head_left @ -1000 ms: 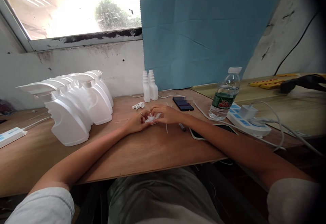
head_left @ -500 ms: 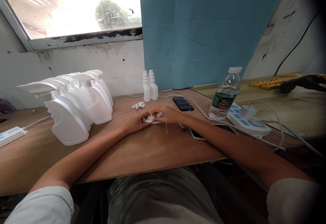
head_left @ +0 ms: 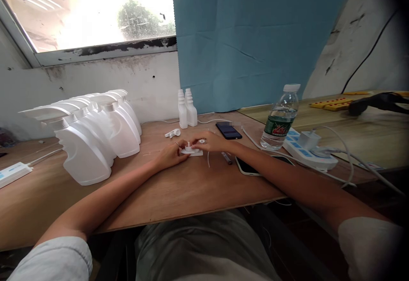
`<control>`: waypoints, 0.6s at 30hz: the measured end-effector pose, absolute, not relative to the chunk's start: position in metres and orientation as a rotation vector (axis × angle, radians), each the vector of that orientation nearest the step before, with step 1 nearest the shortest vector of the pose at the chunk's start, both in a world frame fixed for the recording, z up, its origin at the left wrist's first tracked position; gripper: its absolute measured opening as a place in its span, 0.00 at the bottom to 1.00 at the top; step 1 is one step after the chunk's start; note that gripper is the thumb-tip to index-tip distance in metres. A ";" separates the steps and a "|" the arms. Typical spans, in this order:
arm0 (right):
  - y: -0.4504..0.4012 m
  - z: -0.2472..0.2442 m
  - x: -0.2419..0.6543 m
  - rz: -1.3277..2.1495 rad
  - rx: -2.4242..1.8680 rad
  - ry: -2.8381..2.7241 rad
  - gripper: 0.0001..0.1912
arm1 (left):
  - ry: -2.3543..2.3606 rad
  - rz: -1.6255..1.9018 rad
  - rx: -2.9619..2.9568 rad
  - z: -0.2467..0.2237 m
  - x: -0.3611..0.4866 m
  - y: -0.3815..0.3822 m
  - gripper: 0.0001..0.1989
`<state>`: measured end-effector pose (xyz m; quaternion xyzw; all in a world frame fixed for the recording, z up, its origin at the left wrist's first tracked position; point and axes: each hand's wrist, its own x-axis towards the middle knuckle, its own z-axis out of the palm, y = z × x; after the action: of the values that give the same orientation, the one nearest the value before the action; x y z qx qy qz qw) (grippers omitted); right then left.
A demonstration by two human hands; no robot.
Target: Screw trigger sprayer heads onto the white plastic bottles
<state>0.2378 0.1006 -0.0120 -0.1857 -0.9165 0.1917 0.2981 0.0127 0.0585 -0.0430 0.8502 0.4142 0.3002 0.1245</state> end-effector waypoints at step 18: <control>0.173 -0.026 0.307 -0.070 -1.027 -2.759 0.18 | 1.192 0.913 2.468 -0.042 0.018 0.056 0.16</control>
<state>0.3073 0.1728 -0.0256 -0.3470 -0.9324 -0.0238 0.0985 0.0178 0.0559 -0.0419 0.8475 0.4093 0.3135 0.1260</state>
